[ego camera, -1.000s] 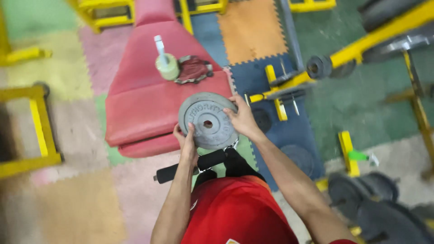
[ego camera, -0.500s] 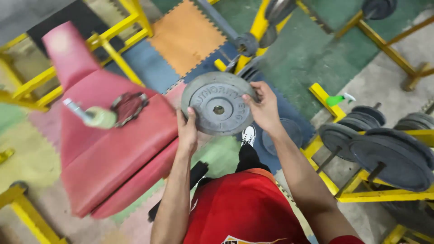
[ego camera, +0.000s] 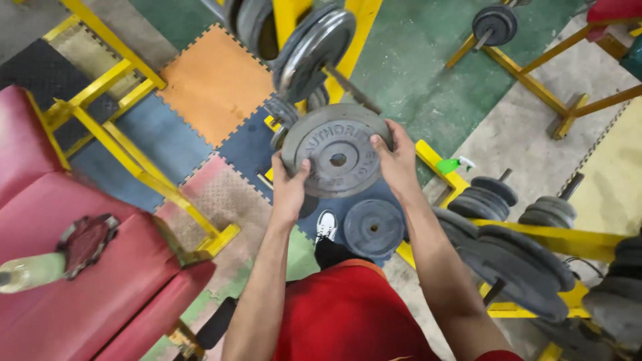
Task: The recorder removes weight plates from a rack, cleans them using a spray bottle and a cloth, and then returns them to the rack.
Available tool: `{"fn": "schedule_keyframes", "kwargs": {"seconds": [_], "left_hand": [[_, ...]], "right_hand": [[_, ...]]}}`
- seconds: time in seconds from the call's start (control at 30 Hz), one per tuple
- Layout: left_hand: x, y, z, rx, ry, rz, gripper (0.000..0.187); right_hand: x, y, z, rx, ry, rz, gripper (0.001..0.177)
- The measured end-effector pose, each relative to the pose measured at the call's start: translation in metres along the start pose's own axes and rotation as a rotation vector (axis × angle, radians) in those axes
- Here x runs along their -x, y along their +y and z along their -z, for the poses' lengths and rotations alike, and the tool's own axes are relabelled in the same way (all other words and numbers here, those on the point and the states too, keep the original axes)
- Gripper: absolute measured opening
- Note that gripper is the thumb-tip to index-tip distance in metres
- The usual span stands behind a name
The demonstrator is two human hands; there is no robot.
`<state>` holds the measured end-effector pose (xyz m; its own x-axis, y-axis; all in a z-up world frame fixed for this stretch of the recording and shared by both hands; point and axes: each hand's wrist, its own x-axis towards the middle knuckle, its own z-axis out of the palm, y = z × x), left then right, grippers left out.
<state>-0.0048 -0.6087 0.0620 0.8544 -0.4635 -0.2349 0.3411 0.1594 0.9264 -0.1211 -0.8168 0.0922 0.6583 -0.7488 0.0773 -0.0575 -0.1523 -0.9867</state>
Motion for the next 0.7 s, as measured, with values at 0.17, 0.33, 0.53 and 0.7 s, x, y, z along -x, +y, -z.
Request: {"fn": "schedule_keyframes", "kwargs": {"seconds": [0.17, 0.33, 0.53, 0.7], "left_hand": [[-0.017, 0.003, -0.057, -0.129, -0.071, -0.135, 0.045], [-0.028, -0.005, -0.090, -0.369, -0.011, -0.146, 0.041], [-0.037, -0.015, -0.107, -0.435, -0.009, -0.284, 0.034], [-0.036, -0.023, -0.120, -0.399, 0.019, -0.273, 0.034]], "right_hand": [[-0.041, 0.010, 0.034, -0.094, 0.025, -0.078, 0.044], [-0.078, 0.035, 0.053, -0.208, 0.088, -0.116, 0.042], [-0.109, 0.069, 0.062, -0.206, 0.098, -0.113, 0.044], [-0.120, 0.064, 0.067, -0.243, 0.063, -0.086, 0.049]]}}
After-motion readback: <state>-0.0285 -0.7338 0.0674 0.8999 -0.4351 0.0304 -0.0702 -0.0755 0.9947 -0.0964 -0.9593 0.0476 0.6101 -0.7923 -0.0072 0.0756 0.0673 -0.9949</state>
